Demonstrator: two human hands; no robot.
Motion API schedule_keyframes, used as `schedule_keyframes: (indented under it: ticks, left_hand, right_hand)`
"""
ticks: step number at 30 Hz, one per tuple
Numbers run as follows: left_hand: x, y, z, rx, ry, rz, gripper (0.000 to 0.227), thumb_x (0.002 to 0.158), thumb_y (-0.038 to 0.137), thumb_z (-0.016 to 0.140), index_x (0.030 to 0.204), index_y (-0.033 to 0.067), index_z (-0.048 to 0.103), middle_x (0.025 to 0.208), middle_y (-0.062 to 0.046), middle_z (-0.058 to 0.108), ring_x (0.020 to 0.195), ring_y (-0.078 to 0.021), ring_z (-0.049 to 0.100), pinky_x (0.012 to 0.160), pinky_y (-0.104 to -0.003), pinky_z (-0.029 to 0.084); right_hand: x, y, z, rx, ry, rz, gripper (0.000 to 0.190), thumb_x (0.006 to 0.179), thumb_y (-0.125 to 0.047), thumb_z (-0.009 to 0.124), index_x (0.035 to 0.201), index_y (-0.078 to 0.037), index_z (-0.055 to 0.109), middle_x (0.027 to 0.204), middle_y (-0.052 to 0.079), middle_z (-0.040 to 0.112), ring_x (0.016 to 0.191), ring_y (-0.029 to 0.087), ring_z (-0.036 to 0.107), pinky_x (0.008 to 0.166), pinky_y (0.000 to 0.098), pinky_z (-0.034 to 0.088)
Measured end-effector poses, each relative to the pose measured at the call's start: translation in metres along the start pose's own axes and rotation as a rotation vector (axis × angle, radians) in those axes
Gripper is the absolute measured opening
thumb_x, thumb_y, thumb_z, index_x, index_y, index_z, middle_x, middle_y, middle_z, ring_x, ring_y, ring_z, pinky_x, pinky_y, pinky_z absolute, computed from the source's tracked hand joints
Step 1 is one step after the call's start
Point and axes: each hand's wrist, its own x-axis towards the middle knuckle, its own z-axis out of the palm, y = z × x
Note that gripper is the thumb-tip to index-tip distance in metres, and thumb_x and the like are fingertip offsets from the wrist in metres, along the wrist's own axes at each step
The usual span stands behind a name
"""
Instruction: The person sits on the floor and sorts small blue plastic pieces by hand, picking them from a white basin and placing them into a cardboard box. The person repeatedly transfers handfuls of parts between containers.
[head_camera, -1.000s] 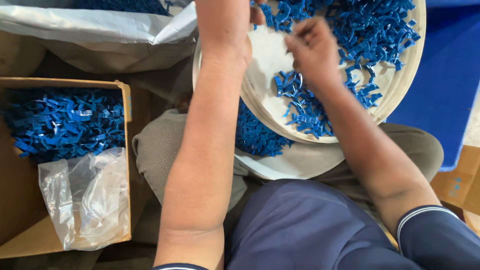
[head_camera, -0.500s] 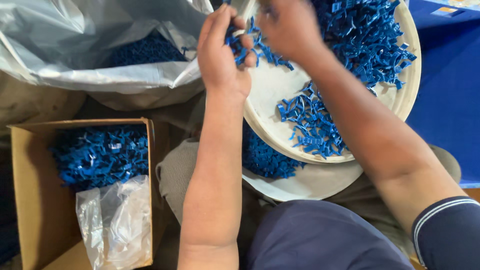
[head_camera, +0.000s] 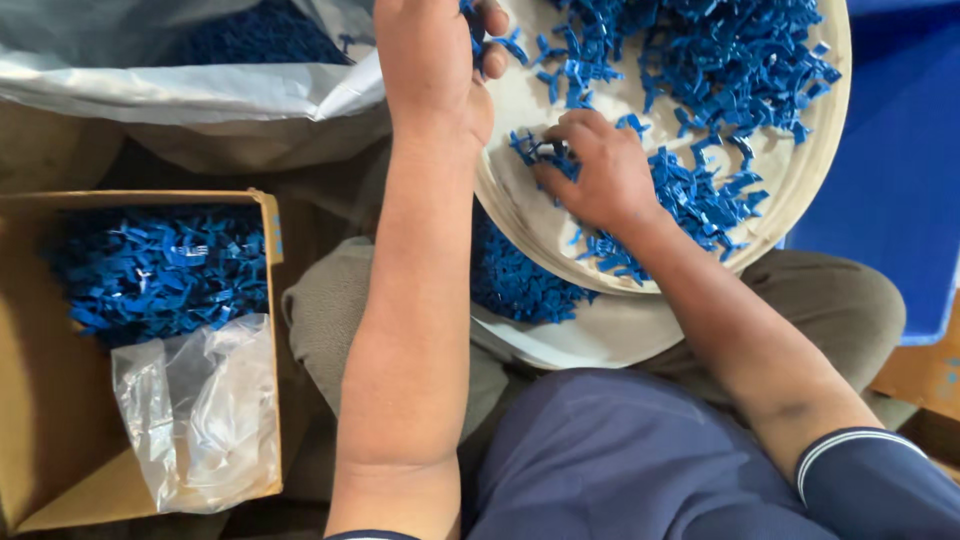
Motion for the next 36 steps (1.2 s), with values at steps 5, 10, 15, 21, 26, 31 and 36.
schedule_keyframes:
  ticks: [5, 10, 15, 21, 26, 31, 36]
  left_hand:
    - [-0.002, -0.008, -0.001, 0.087, -0.053, 0.002, 0.015, 0.095, 0.014, 0.062, 0.084, 0.0064, 0.057, 0.070, -0.004, 0.056, 0.056, -0.0166, 0.060, 0.042, -0.031, 0.038]
    - [-0.003, -0.006, -0.001, 0.159, -0.035, 0.027, 0.011, 0.093, 0.012, 0.061, 0.084, 0.0073, 0.059, 0.069, -0.002, 0.056, 0.054, -0.0155, 0.060, 0.041, -0.030, 0.038]
    - [-0.002, -0.016, -0.002, 0.184, -0.052, 0.040, 0.014, 0.097, 0.014, 0.060, 0.085, 0.0066, 0.061, 0.069, -0.003, 0.061, 0.058, -0.0142, 0.063, 0.044, -0.030, 0.042]
    - [0.000, -0.023, -0.011, 0.215, -0.087, 0.071, 0.016, 0.097, 0.014, 0.060, 0.083, 0.0074, 0.062, 0.067, -0.003, 0.062, 0.058, -0.0131, 0.063, 0.045, -0.029, 0.043]
    - [0.004, -0.025, -0.006, 0.195, -0.058, 0.056, 0.016, 0.095, 0.013, 0.060, 0.080, 0.0082, 0.060, 0.064, -0.003, 0.060, 0.053, -0.0136, 0.062, 0.042, -0.029, 0.039]
    - [0.005, -0.031, -0.005, 0.192, -0.062, 0.048, 0.016, 0.096, 0.013, 0.060, 0.081, 0.0077, 0.061, 0.066, -0.002, 0.060, 0.056, -0.0135, 0.062, 0.044, -0.030, 0.040]
    - [0.005, -0.029, -0.011, 0.194, -0.082, 0.067, 0.017, 0.097, 0.013, 0.060, 0.081, 0.0069, 0.062, 0.067, -0.003, 0.060, 0.058, -0.0134, 0.061, 0.045, -0.030, 0.041]
  right_hand:
    - [0.002, 0.011, -0.002, 0.155, 0.006, 0.162, 0.042, 0.084, -0.027, 0.086, 0.109, -0.003, 0.064, 0.092, 0.013, 0.068, 0.073, 0.026, 0.065, 0.068, 0.0383, 0.051]
    - [0.010, 0.021, 0.001, 0.177, -0.032, 0.385, 0.030, 0.086, -0.029, 0.083, 0.100, -0.007, 0.071, 0.075, 0.012, 0.065, 0.068, 0.028, 0.063, 0.065, 0.0406, 0.050]
    - [0.013, 0.031, 0.007, -0.108, 0.050, 0.043, 0.019, 0.094, -0.025, 0.077, 0.092, -0.007, 0.073, 0.088, 0.013, 0.071, 0.084, 0.034, 0.068, 0.072, 0.0468, 0.053]
    - [0.033, 0.025, 0.007, -0.415, -0.186, 0.016, 0.018, 0.093, -0.027, 0.072, 0.089, -0.010, 0.075, 0.086, 0.014, 0.072, 0.083, 0.037, 0.069, 0.070, 0.0491, 0.053]
    - [0.040, 0.010, -0.017, -0.479, -0.316, 0.159, 0.020, 0.092, -0.033, 0.072, 0.093, -0.014, 0.078, 0.085, 0.016, 0.073, 0.080, 0.039, 0.070, 0.067, 0.0525, 0.052]
    - [0.036, -0.004, -0.005, -0.217, -0.037, 0.155, 0.044, 0.084, -0.044, 0.081, 0.107, -0.007, 0.074, 0.086, 0.014, 0.074, 0.081, 0.038, 0.070, 0.068, 0.0507, 0.052]
    - [0.043, -0.001, 0.024, -0.141, -0.136, 0.163, 0.040, 0.078, -0.041, 0.084, 0.098, -0.007, 0.074, 0.088, 0.015, 0.074, 0.082, 0.037, 0.071, 0.072, 0.0496, 0.053]
